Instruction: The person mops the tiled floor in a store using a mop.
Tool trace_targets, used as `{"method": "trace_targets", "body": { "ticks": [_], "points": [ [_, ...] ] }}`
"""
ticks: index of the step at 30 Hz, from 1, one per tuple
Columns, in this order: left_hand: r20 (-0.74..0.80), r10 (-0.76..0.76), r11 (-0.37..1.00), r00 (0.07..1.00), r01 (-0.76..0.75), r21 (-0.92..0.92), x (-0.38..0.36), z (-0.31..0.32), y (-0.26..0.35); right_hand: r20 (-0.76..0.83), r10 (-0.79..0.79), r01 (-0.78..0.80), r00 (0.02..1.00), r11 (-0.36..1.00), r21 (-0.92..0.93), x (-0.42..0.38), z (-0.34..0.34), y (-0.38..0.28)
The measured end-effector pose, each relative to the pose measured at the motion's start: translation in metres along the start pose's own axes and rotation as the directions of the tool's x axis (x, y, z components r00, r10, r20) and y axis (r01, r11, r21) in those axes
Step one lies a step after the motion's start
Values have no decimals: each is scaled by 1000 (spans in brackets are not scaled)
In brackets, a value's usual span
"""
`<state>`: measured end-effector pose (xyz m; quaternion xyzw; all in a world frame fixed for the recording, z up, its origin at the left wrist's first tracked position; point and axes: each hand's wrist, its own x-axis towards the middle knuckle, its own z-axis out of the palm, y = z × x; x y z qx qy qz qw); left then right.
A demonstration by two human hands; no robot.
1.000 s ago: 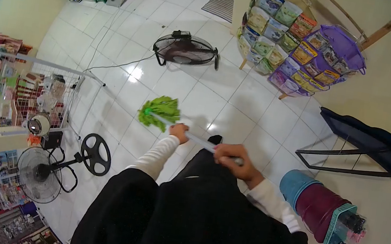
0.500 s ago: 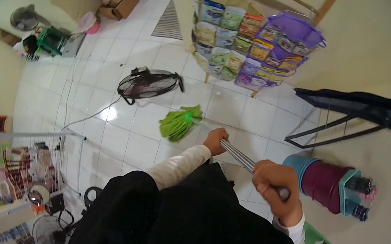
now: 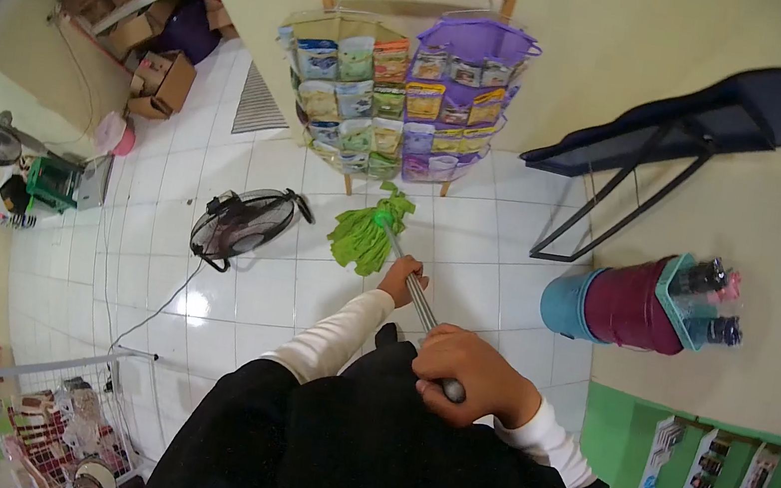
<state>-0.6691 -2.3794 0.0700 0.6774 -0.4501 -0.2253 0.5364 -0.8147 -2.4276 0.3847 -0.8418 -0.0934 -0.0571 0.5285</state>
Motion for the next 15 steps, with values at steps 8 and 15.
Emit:
{"method": "trace_targets", "body": {
  "ticks": [8,15],
  "points": [
    [293,80,979,953,-130,156,-43,58,91,-211,96,-91,973,995,33,-117,-5,-68],
    [564,133,957,815,-254,141,-95,148,201,-650,122,-62,750,991,115,-268,30,-163]
  ]
}}
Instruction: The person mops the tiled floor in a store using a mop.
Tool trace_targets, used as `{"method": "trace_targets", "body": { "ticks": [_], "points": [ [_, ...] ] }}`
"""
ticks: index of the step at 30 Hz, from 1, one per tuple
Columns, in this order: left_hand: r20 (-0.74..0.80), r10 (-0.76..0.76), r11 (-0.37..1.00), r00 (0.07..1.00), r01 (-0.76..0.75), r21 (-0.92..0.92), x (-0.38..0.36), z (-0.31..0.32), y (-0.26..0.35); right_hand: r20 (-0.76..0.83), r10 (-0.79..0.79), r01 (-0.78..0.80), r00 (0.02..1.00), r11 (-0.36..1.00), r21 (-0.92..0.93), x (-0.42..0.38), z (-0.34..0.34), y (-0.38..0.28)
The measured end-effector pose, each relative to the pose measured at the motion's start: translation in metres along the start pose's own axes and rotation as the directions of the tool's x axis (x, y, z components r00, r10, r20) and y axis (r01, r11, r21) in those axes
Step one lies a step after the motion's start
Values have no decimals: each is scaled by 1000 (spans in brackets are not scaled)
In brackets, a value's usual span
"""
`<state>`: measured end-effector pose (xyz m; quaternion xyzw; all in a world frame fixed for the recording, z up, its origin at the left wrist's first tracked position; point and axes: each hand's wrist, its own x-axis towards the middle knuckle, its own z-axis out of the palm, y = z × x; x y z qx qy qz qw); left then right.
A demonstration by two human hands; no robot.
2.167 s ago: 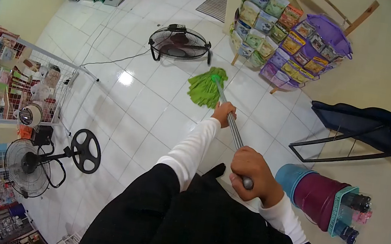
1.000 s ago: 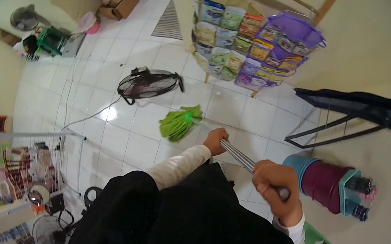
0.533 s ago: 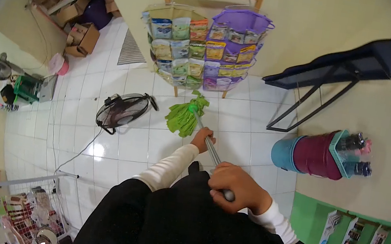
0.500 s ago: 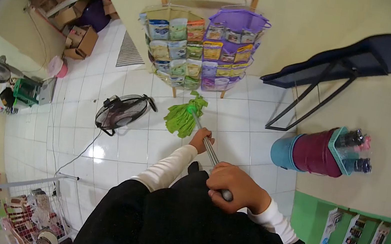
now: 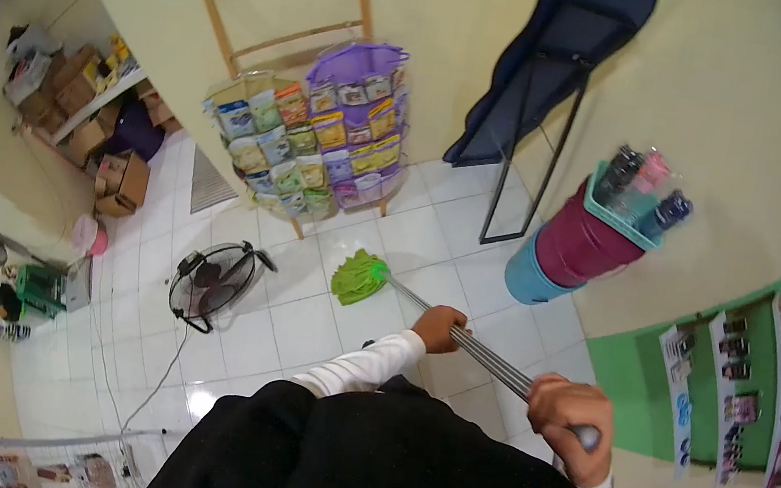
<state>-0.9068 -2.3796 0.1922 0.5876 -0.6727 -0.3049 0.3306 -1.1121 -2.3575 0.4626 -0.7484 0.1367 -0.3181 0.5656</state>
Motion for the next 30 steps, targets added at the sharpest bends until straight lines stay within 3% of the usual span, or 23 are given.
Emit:
{"method": "trace_targets", "body": {
  "ticks": [3,7,10,16,19,22,24,30],
  "points": [
    [218,24,992,976,-51,115,11,17,48,-141,-95,101,985,994,34,-45,-8,-25],
    [328,237,940,915,-301,160,30,34,76,-310,-175,200,934,978,50,-88,-15,-28],
    [424,210,927,881,-317,200,50,33,89,-347,-165,183,923,983,18,-93,-26,-28],
    [488,235,910,840,-367,194,111,26,70,-379,-169,160,910,986,-54,-61,-45,-8],
    [447,364,871,817,-468,146,146,13,52,-417,-155,154,896,987,-37,-36,-58,6],
    [527,244,892,814,-401,207,178,0,37,-455,-139,138,880,990,-37,-5,-69,24],
    [517,260,909,815,-387,153,190,-1,20,-456,-93,84,885,996,-40,12,-76,36],
    [612,276,925,742,-378,42,207,13,-21,-641,32,-48,767,999,-7,56,-78,64]
  ]
}}
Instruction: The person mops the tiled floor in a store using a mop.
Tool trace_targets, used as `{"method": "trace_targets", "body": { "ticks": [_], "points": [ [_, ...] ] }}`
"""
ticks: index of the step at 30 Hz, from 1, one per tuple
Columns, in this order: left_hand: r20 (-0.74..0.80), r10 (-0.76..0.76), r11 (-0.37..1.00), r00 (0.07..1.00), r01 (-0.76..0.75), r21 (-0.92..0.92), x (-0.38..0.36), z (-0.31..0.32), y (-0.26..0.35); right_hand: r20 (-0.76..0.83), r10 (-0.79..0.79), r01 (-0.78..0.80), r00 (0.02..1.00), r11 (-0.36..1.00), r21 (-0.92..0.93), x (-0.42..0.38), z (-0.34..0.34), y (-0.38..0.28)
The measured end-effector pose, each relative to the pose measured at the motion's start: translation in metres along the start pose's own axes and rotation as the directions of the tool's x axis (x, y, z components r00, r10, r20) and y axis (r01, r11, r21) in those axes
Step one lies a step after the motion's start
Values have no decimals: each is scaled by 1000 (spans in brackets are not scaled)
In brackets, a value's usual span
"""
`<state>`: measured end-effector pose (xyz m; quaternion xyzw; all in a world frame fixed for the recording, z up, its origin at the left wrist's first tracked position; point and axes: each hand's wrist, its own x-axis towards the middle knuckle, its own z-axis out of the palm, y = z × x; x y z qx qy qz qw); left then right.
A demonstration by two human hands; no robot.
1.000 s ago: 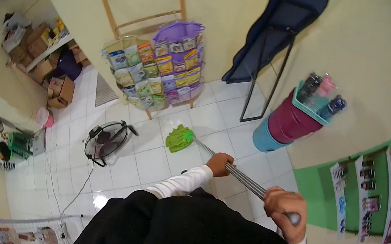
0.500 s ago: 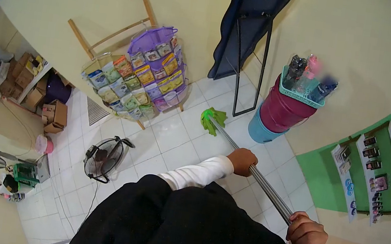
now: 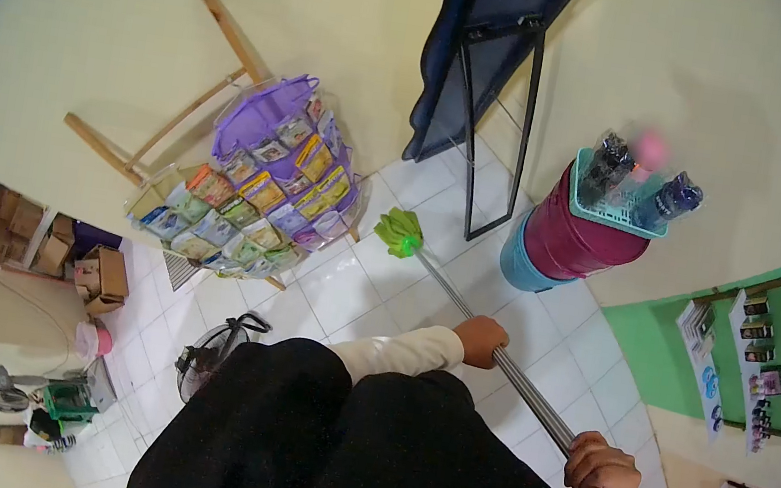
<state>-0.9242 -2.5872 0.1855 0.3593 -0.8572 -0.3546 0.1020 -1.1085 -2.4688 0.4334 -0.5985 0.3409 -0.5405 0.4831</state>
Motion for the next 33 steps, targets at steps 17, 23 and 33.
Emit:
{"method": "trace_targets", "body": {
  "ticks": [17,23,33],
  "points": [
    [-156,54,995,986,-66,-76,24,3,-142,208,89,-90,974,996,-5,87,23,113],
    [-81,-132,983,988,120,-142,60,-16,-165,1,17,-17,1000,989,146,133,12,148],
    [-106,-76,997,992,74,-18,50,-22,-230,-24,-15,19,1000,987,157,139,30,202]
  ]
}}
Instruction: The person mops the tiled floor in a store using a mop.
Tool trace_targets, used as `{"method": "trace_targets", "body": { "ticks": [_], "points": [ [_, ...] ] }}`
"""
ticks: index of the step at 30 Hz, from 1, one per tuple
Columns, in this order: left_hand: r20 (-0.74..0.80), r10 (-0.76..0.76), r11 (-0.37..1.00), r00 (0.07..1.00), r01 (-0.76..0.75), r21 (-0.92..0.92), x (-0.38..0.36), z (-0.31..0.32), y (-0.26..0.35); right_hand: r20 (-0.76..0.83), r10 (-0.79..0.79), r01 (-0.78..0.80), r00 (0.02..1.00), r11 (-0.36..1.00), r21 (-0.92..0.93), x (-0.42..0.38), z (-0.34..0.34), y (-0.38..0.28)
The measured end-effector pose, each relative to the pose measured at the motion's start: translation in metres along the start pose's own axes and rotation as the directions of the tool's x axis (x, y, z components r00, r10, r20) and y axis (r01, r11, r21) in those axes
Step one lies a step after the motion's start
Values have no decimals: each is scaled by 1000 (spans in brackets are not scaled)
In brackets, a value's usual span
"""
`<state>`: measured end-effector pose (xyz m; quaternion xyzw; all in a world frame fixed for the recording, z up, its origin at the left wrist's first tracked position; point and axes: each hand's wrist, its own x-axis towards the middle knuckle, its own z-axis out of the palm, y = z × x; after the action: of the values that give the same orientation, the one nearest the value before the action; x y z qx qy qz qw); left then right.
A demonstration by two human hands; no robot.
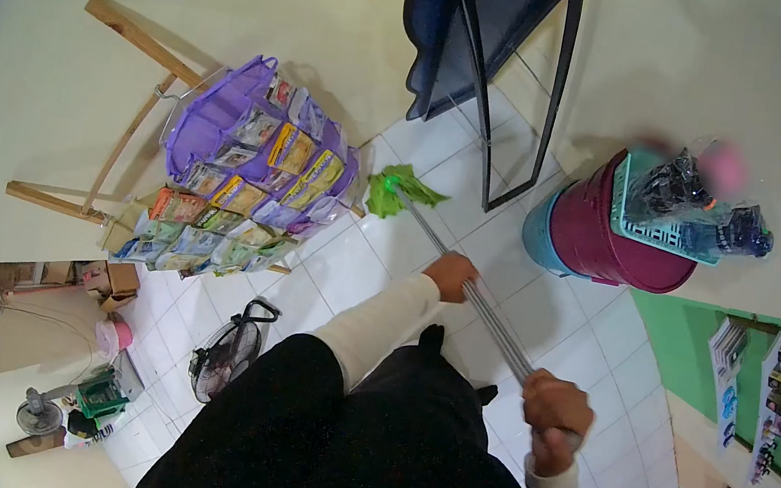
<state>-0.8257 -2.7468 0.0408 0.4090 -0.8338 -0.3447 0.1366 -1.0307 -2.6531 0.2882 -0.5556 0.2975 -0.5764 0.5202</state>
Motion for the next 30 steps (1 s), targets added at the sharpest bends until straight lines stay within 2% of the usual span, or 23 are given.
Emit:
{"method": "trace_targets", "body": {
  "ticks": [2,5,7,9,11,13,14,16,20,23,24,26,27,30],
  "points": [
    [109,-72,995,991,64,79,-8,-15,-30,91,20,-17,996,999,-34,-9,5,31],
    [44,-33,988,998,26,155,-24,-10,-96,205,-14,28,979,997,-69,-14,20,80],
    [57,-38,970,998,23,242,-28,-18,-110,250,3,11,968,998,-55,-15,26,94],
    [-28,-5,968,1000,12,251,-27,-8,-109,249,24,-13,968,999,-47,-19,27,94],
    [-87,-3,978,996,21,208,-28,-4,-95,206,41,-31,978,998,-53,-21,24,79],
    [-113,-20,993,993,33,112,-31,-7,-61,264,81,-55,961,993,-104,-13,20,44],
    [-203,29,997,979,-13,77,-30,-8,-39,293,101,-64,951,989,-133,-5,18,22],
    [-247,95,987,964,-124,-105,-24,11,-9,329,171,-123,929,979,-163,15,17,-26],
    [-289,110,941,951,-193,-278,-15,12,67,405,301,-191,864,938,-290,31,22,-93],
    [-200,114,943,973,-169,-288,-16,18,93,386,326,-206,863,925,-319,33,36,-117],
    [-194,133,938,972,-186,-291,-15,20,96,432,345,-204,833,918,-340,36,36,-121],
    [-179,165,931,970,-213,-297,-16,21,99,390,356,-198,849,900,-389,42,49,-132],
    [-113,162,937,980,-188,-294,-18,14,101,370,359,-194,857,890,-413,44,55,-134],
    [42,129,957,991,-113,-269,-17,-28,115,429,91,40,899,957,-287,50,61,-131]
  ]
}}
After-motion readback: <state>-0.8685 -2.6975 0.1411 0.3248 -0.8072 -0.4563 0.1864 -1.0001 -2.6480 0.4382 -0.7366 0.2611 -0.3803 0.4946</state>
